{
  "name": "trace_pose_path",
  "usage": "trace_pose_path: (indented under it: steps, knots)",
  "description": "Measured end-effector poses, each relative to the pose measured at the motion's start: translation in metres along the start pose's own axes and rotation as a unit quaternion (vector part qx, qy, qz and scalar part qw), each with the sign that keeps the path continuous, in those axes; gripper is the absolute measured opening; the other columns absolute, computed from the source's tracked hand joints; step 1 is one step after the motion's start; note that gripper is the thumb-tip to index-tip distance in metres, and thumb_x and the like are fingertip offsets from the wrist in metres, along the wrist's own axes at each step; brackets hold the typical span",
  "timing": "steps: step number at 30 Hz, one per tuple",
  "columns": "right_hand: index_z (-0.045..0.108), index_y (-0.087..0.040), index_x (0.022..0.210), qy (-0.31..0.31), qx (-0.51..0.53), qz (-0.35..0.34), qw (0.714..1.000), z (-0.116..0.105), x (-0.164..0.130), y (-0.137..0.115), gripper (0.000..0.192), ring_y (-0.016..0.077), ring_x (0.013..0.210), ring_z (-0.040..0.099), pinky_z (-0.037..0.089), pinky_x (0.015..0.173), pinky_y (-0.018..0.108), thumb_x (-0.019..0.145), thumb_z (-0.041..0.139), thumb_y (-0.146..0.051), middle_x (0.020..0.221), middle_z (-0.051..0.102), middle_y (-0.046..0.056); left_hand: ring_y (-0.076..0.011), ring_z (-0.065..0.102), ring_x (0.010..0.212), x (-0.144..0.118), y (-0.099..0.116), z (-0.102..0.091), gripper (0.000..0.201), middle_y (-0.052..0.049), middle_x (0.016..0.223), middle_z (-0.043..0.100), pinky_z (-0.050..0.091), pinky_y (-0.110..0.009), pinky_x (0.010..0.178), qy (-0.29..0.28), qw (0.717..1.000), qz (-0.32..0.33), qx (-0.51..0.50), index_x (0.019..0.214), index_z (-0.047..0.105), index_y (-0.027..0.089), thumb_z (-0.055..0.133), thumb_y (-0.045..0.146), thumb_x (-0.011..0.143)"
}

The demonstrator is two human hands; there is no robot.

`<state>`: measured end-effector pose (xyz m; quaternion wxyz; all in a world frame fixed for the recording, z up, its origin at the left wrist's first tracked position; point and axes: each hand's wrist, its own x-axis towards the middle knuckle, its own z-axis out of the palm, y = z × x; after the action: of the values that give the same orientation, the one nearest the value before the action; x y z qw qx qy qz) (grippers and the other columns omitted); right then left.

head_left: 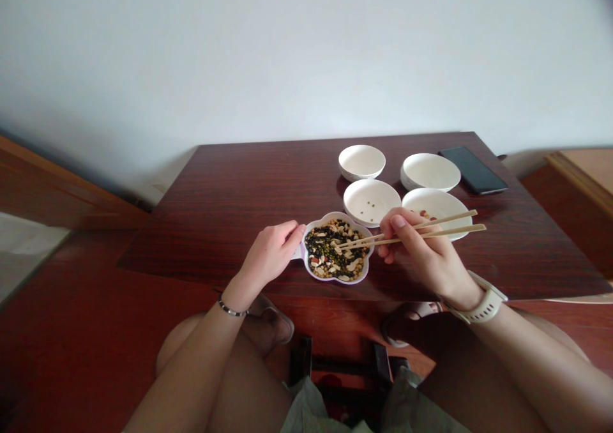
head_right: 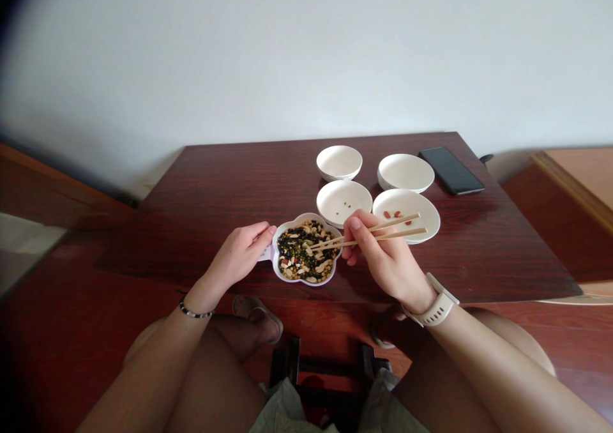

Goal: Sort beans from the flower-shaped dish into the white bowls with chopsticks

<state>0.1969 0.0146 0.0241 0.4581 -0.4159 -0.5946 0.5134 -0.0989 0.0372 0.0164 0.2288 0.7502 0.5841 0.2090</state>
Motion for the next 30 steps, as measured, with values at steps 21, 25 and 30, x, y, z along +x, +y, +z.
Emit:
trace_pose_path:
  steps: [21, 25, 30]
  knots:
    - [0.062, -0.023, 0.087, 0.012, 0.003, 0.031, 0.999, -0.0001, 0.0007, -0.0038, 0.041, 0.0167, 0.063, 0.061, 0.052, 0.056, 0.029, 0.107, 0.054, -0.057, 0.071, 0.065, 0.003, -0.0123, 0.041, 0.059, -0.0026, -0.0021, 0.0006, 0.045, 0.004, 0.061, 0.044, 0.025, -0.031, 0.062, 0.002, 1.000, 0.010, 0.005, 0.070, 0.040, 0.021, 0.045, 0.042, 0.110]
    - [0.062, -0.022, 0.087, 0.008, 0.004, 0.033, 0.999, 0.0007, 0.0004, -0.0026, 0.041, 0.0165, 0.063, 0.062, 0.053, 0.057, 0.028, 0.108, 0.053, -0.057, 0.072, 0.065, 0.003, -0.0127, 0.041, 0.059, -0.0016, -0.0005, 0.0001, 0.045, 0.003, 0.061, 0.045, 0.025, -0.032, 0.061, 0.000, 1.000, 0.007, 0.009, 0.070, 0.041, 0.021, 0.045, 0.042, 0.110]
    - [0.062, -0.022, 0.088, 0.008, 0.013, 0.024, 1.000, 0.0003, 0.0004, 0.0005, 0.040, 0.0160, 0.064, 0.062, 0.053, 0.057, 0.027, 0.108, 0.053, -0.055, 0.073, 0.065, 0.003, -0.0125, 0.042, 0.059, -0.0011, -0.0005, 0.0006, 0.045, 0.003, 0.061, 0.045, 0.025, -0.032, 0.061, 0.000, 1.000, 0.007, 0.010, 0.070, 0.041, 0.021, 0.045, 0.042, 0.110]
